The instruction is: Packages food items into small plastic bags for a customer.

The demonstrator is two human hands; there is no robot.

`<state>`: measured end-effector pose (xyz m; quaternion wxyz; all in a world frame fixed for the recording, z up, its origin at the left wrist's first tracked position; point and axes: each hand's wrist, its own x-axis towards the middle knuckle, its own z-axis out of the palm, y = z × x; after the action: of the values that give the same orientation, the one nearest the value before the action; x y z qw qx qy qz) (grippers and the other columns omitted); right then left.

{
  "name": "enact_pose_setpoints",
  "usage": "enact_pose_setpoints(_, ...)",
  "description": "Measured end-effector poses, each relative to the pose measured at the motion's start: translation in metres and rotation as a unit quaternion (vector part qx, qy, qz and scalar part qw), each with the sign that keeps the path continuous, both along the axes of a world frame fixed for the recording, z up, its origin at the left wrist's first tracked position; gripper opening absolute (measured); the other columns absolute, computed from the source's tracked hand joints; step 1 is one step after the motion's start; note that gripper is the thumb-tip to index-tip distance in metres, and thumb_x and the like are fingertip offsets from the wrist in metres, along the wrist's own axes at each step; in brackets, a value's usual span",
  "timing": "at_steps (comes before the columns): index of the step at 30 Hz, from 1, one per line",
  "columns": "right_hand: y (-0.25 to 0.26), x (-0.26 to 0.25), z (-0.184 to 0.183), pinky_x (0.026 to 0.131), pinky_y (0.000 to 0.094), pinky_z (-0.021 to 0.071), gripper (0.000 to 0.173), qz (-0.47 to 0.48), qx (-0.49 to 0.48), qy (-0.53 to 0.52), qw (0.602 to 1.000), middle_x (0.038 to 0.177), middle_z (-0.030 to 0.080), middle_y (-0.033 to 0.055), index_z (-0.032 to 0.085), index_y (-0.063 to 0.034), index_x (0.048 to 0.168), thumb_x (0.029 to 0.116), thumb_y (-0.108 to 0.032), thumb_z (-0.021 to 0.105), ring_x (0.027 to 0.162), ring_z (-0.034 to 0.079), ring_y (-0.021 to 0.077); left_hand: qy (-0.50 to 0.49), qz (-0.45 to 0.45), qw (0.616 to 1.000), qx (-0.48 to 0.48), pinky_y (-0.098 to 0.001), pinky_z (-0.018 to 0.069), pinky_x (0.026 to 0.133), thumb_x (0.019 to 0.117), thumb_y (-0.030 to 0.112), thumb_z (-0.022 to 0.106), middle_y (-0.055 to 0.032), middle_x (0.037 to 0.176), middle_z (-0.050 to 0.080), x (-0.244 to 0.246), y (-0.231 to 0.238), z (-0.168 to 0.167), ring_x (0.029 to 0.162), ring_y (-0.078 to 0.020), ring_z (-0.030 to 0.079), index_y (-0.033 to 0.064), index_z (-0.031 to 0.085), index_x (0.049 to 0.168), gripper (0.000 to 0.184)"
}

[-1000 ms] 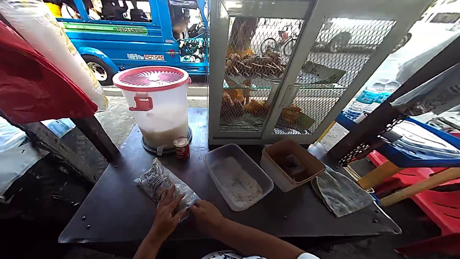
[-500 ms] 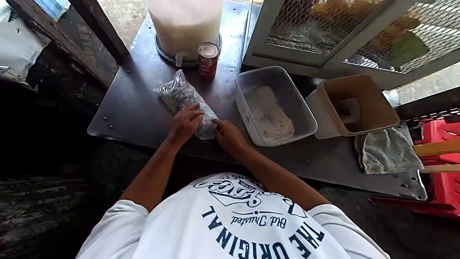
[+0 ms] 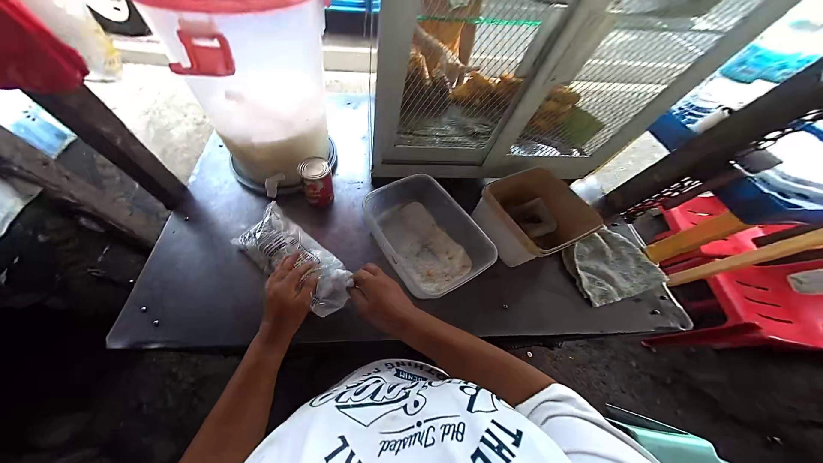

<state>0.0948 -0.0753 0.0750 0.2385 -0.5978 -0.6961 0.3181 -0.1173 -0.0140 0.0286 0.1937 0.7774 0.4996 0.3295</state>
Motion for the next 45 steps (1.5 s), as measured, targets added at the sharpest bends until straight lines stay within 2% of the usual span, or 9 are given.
enact_pose_setpoints(3, -0.007, 0.011, 0.027, 0.098, 0.0453, 0.0523, 0.033, 0.033, 0.002, 0.004, 0.999, 0.12, 0.067, 0.02, 0.066, 0.0028, 0.122, 0.106, -0.021, 0.05, 0.109, 0.067, 0.0297, -0.03, -0.062, 0.995, 0.073, -0.0656, 0.025, 0.119, 0.0982, 0.046, 0.058, -0.0255, 0.155, 0.045, 0.011, -0.017, 0.027, 0.147, -0.0488, 0.034, 0.0054, 0.069, 0.131, 0.053)
enact_pose_setpoints(7, -0.018, 0.022, 0.047, 0.093, 0.0434, 0.0551, 0.028, 0.03, 0.092, 0.056, 0.994, 0.109, 0.071, 0.0184, 0.069, 0.0033, 0.117, 0.1039, -0.015, 0.053, 0.102, 0.07, 0.027, -0.151, -0.226, 0.961, -0.06, -0.0287, 0.0568, 0.095, 0.0996, 0.026, 0.065, -0.0131, 0.131, 0.066, 0.036, -0.024, 0.05, 0.112, -0.0118, 0.067, 0.0015, 0.065, 0.133, 0.041)
enact_pose_setpoints(15, -0.034, 0.099, 0.059, 0.085, 0.0321, 0.0542, 0.028, -0.063, 0.124, 0.113, 0.984, 0.1, 0.068, 0.0146, 0.067, 0.0036, 0.113, 0.1053, -0.018, 0.051, 0.091, 0.066, 0.0169, -0.427, -0.111, 0.883, -0.159, -0.0239, 0.0596, 0.073, 0.0935, 0.0, 0.057, 0.0049, 0.085, 0.073, 0.088, -0.034, 0.073, 0.074, -0.006, 0.069, 0.0068, 0.07, 0.1, 0.016)
enact_pose_setpoints(21, -0.05, 0.185, 0.073, 0.078, 0.0266, 0.056, 0.021, -0.117, 0.163, 0.172, 0.964, 0.096, 0.069, 0.009, 0.066, 0.003, 0.113, 0.1029, -0.01, 0.054, 0.083, 0.066, 0.0086, -0.587, -0.062, 0.793, -0.148, -0.0301, 0.0628, 0.071, 0.1004, -0.001, 0.041, -0.0004, 0.079, 0.074, 0.143, -0.037, 0.107, 0.069, -0.0126, 0.072, 0.0096, 0.066, 0.098, 0.027)
enact_pose_setpoints(29, -0.077, 0.305, 0.099, 0.072, 0.0311, 0.058, 0.016, -0.063, 0.204, 0.123, 0.969, 0.09, 0.069, 0.007, 0.065, -0.0002, 0.114, 0.1001, -0.006, 0.059, 0.076, 0.066, 0.0103, -0.103, -0.114, 0.985, 0.075, -0.0479, 0.0417, 0.114, 0.0932, 0.028, 0.066, -0.0172, 0.15, 0.052, 0.222, -0.08, 0.125, 0.142, -0.027, 0.047, 0.0027, 0.064, 0.132, 0.046)
enact_pose_setpoints(31, -0.08, 0.311, 0.107, 0.072, 0.0327, 0.0587, 0.017, 0.017, 0.198, 0.107, 0.974, 0.088, 0.07, 0.0077, 0.067, -0.0007, 0.113, 0.0992, -0.007, 0.061, 0.076, 0.067, 0.0117, -0.025, -0.173, 0.984, 0.046, -0.0482, 0.0451, 0.112, 0.0997, 0.038, 0.062, -0.015, 0.146, 0.057, 0.26, -0.101, 0.137, 0.136, -0.0247, 0.054, 0.005, 0.058, 0.142, 0.054)
enact_pose_setpoints(35, -0.08, 0.32, 0.108, 0.063, 0.0199, 0.0517, 0.014, 0.075, 0.218, 0.194, 0.954, 0.081, 0.067, 0.0029, 0.069, 0.0, 0.108, 0.0987, -0.008, 0.063, 0.067, 0.059, 0.0025, -0.107, -0.137, 0.985, 0.019, -0.0234, 0.0564, 0.083, 0.0977, 0.018, 0.064, -0.0057, 0.095, 0.073, 0.315, -0.12, 0.126, 0.088, -0.0046, 0.068, 0.0009, 0.075, 0.101, 0.02)
enact_pose_setpoints(39, -0.081, 0.317, 0.081, 0.083, 0.0309, 0.058, 0.05, 0.063, 0.087, 0.372, 0.922, 0.107, 0.067, 0.0086, 0.047, 0.0002, 0.144, 0.1011, -0.022, 0.059, 0.091, 0.067, 0.01, -0.313, -0.019, 0.945, -0.096, -0.0209, 0.0555, 0.088, 0.0972, 0.009, 0.061, 0.0007, 0.106, 0.068, 0.342, -0.135, 0.124, 0.098, -0.001, 0.065, 0.0022, 0.072, 0.099, 0.013)
enact_pose_setpoints(45, -0.08, 0.33, 0.067, 0.078, 0.0296, 0.0573, 0.021, -0.009, 0.092, 0.351, 0.932, 0.097, 0.072, 0.0073, 0.068, 0.0033, 0.115, 0.099, -0.005, 0.058, 0.082, 0.067, 0.0076, -0.458, -0.026, 0.872, -0.168, -0.0288, 0.0595, 0.087, 0.0998, 0.005, 0.045, 0.0045, 0.095, 0.075, 0.361, -0.136, 0.135, 0.09, -0.0056, 0.071, 0.0085, 0.069, 0.104, 0.024)
